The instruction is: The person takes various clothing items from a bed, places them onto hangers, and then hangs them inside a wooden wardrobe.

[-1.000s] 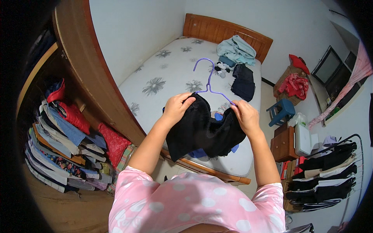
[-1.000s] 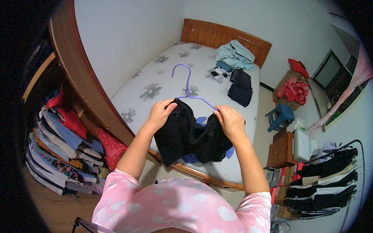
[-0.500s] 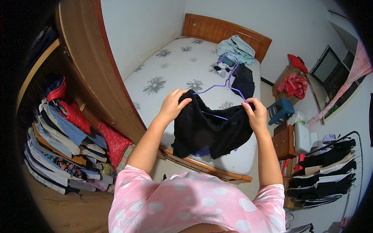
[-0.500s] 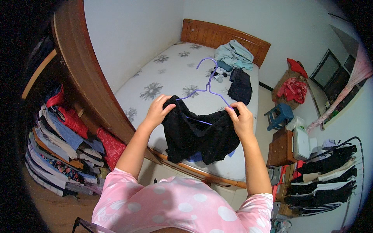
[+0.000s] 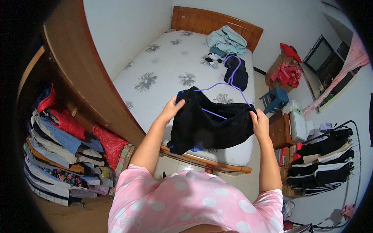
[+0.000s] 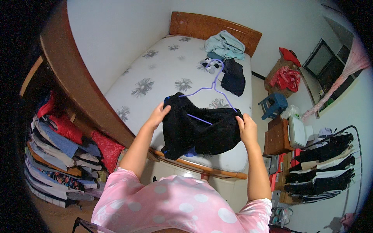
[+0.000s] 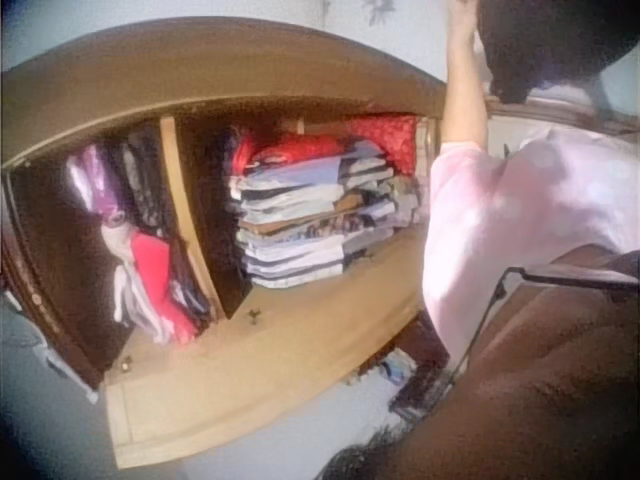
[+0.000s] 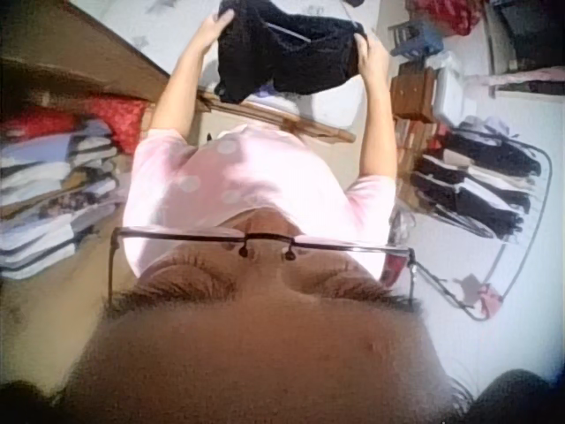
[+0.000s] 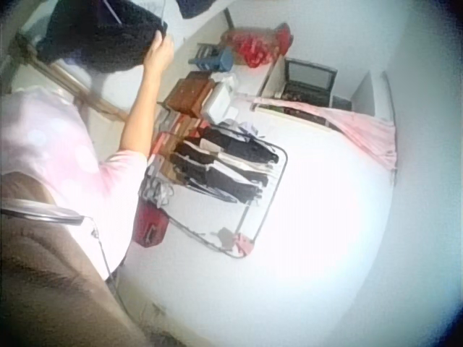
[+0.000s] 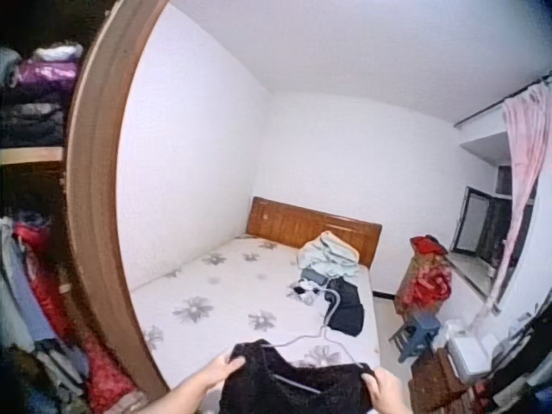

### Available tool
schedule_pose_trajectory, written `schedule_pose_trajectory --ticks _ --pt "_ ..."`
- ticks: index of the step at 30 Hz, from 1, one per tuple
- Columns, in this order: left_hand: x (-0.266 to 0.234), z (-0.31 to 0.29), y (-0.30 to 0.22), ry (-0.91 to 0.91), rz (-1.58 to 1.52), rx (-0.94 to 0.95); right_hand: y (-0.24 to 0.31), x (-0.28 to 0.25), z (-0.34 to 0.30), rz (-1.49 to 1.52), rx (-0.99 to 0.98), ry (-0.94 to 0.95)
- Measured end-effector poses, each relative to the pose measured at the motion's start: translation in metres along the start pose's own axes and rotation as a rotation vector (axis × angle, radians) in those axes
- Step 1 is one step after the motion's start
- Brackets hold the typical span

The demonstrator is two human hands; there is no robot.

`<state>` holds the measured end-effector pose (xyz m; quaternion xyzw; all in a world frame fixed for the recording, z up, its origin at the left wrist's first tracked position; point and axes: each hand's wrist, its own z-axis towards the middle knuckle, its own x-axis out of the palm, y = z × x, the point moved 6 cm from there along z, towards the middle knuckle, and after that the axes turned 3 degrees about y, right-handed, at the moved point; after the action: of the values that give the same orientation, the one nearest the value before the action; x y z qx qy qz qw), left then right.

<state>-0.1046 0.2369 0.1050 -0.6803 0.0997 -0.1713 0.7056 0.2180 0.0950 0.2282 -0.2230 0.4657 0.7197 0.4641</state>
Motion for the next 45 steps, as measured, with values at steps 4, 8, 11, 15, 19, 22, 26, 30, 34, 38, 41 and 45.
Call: schedule_pose_trajectory --ticks 4,8,11,15,19,22,26,30,34,38,41,45 --pt "0.033 -0.018 0.091 0.294 -0.014 -0.309 -0.046 -0.002 -0.003 -0.097 0.132 -0.018" --pt "0.056 -0.036 0.133 0.315 -0.072 -0.446 -0.103 0.013 -0.008 -0.162 0.215 0.025" --pt "0.055 -0.035 0.18 0.308 0.037 -0.423 -0.152 0.038 -0.007 -0.137 0.361 0.087" --pt "0.057 -0.041 0.22 0.256 0.047 -0.556 -0.224 0.094 -0.017 -0.128 0.395 0.226" --pt "0.044 -0.045 0.258 0.059 0.337 -0.591 -0.281 0.175 -0.03 -0.136 0.453 0.382" --pt "0.047 -0.033 0.263 -0.056 0.357 -0.764 -0.31 0.23 -0.03 -0.082 0.475 0.457" --pt "0.036 -0.01 0.312 -0.199 0.244 -0.712 -0.343 0.293 -0.001 -0.032 0.479 0.534" --pt "0.042 0.033 0.31 -0.136 0.417 -0.813 -0.382 0.349 0.027 -0.044 0.498 0.549" --pt "0.061 0.067 0.301 -0.093 0.673 -0.796 -0.414 0.397 0.043 -0.078 0.538 0.567" --pt "0.052 0.062 0.334 -0.2 0.549 -0.811 -0.433 0.431 0.039 -0.123 0.538 0.522" --pt "0.048 0.063 0.346 -0.235 0.487 -0.774 -0.449 0.447 0.028 -0.211 0.493 0.437" --pt "0.052 0.071 0.352 -0.218 0.53 -0.788 -0.476 0.477 0.002 -0.225 0.616 0.52"
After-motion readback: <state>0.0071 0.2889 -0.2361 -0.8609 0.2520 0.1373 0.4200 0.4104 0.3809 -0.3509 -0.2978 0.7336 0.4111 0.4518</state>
